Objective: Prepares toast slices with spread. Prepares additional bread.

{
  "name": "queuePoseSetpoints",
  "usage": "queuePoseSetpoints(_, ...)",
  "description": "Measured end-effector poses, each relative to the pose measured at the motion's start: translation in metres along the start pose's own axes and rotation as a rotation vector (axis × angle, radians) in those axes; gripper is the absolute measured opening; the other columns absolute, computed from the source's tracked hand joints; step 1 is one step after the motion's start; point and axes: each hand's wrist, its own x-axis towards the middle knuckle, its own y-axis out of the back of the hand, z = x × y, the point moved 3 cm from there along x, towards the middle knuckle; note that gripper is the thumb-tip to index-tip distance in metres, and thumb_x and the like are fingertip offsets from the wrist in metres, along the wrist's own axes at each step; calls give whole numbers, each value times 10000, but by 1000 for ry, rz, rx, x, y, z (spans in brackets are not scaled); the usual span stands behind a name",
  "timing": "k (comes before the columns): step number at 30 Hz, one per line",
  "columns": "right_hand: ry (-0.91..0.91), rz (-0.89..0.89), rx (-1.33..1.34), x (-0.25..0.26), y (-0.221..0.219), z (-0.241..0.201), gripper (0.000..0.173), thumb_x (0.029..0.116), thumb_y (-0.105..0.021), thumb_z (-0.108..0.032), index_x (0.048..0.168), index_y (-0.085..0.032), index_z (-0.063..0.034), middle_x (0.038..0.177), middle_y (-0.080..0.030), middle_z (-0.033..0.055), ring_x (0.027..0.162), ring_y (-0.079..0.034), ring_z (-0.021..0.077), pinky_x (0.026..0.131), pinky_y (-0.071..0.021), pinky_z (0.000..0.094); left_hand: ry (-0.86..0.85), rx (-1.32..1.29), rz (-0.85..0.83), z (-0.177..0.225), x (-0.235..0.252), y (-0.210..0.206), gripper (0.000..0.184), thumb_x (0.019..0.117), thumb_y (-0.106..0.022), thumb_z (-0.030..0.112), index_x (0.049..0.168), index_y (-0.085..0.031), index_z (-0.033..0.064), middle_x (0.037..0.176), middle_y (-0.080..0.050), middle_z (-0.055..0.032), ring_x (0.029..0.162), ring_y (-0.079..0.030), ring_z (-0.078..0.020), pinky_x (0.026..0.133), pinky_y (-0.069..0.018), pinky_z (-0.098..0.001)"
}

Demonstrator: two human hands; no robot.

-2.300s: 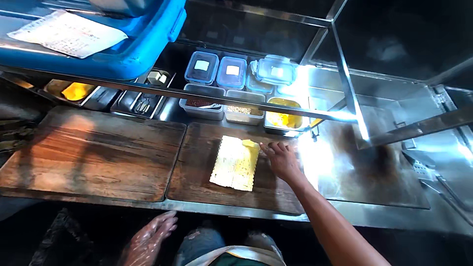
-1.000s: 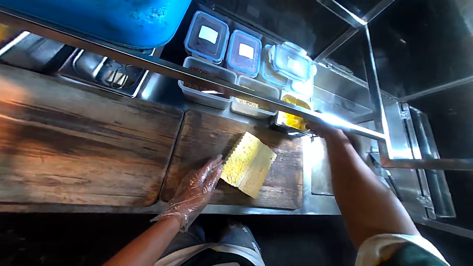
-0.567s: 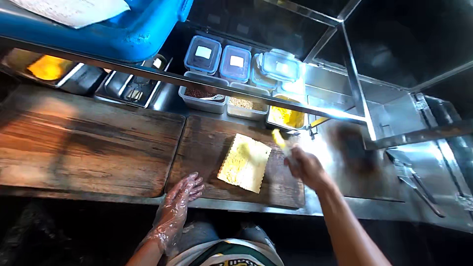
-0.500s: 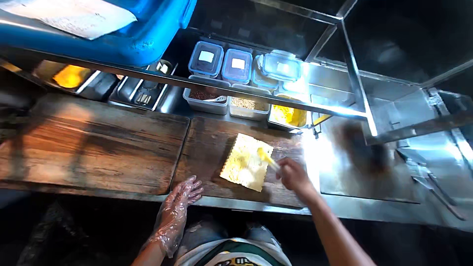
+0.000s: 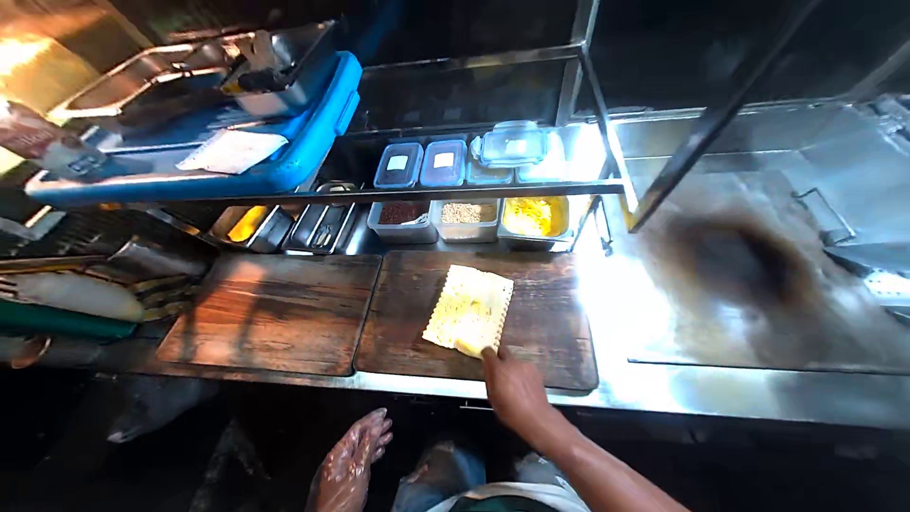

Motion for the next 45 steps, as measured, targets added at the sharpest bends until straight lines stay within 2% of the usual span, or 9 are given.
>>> queuePoseSetpoints(4,-198,-46,521,20,16,16,399,1099,-423,-317,1343,-631,-78,1152,-703,194,1065,-687,339,947,-539,561,75,15,49,-27,-19,4,366,1081,-490,242,1365,-609,44,1209,-721,-130,1037,-732,-236,892,-613,-400)
queuePoseSetpoints(8,-127,243,185,59,44,22,288,1066,-474,-261,1244,-656,-127,1070,-709,198,950,-702,423,734,-555,645,147,124,3,-62,-16,17,360,1073,-517,266,1347,-629,62,1196,-729,-114,1049,-728,-233,918,-603,-422)
queuePoseSetpoints(14,-116,-124,130,3,15,-6,358,1079,-415,-305,1299,-645,-141,1153,-710,147,1095,-685,326,937,-535,574,187,88,11,-102,22,75,440,1089,-465,310,1417,-548,29,1282,-668,-182,1099,-697,-282,943,-579,-464)
queuePoseSetpoints(18,-255,72,435,30,17,17,371,1103,-435,-277,1350,-618,-69,1117,-703,202,992,-699,347,883,-561,571,282,0,44,-131,38,102,444,1086,-481,328,1399,-549,20,1255,-669,-191,1056,-702,-283,888,-586,-455)
queuePoseSetpoints(24,-240,-62,-67,-18,10,-29,380,1082,-388,-300,1335,-634,-160,1177,-704,133,1051,-701,321,895,-558,560,307,-65,-5,-156,70,125,499,1076,-478,371,1437,-511,26,1302,-639,-197,1081,-685,-271,912,-573,-445)
queuePoseSetpoints(29,-566,163,813,-4,-1,11,318,1087,-489,-258,1303,-641,-82,777,-608,44,504,-456,95,460,-392,259,412,67,-143,-186,87,130,467,1069,-505,356,1410,-557,41,1306,-649,-192,1108,-685,-301,941,-564,-489)
queuePoseSetpoints(33,-483,255,133,4,16,5,330,1087,-462,-264,1326,-650,-137,1081,-725,127,957,-710,290,860,-573,526,411,13,-147,-190,104,133,476,1069,-501,371,1431,-534,65,1316,-643,-172,1107,-680,-280,924,-564,-468)
queuePoseSetpoints(38,-269,164,-441,-40,-21,-30,358,1022,-480,-199,1336,-650,-185,1136,-688,175,862,-721,363,671,-593,530,424,-5,-105,-184,118,137,461,1063,-521,389,1402,-565,81,1285,-661,-159,1093,-689,-286,907,-573,-483)
queuePoseSetpoints(45,-249,225,-256,16,14,2,354,1058,-470,-259,1357,-649,-192,1157,-690,168,908,-715,376,746,-587,574,442,2,-51,-166,85,122,458,1069,-511,375,1411,-562,75,1292,-658,-163,1100,-684,-287,915,-566,-485)
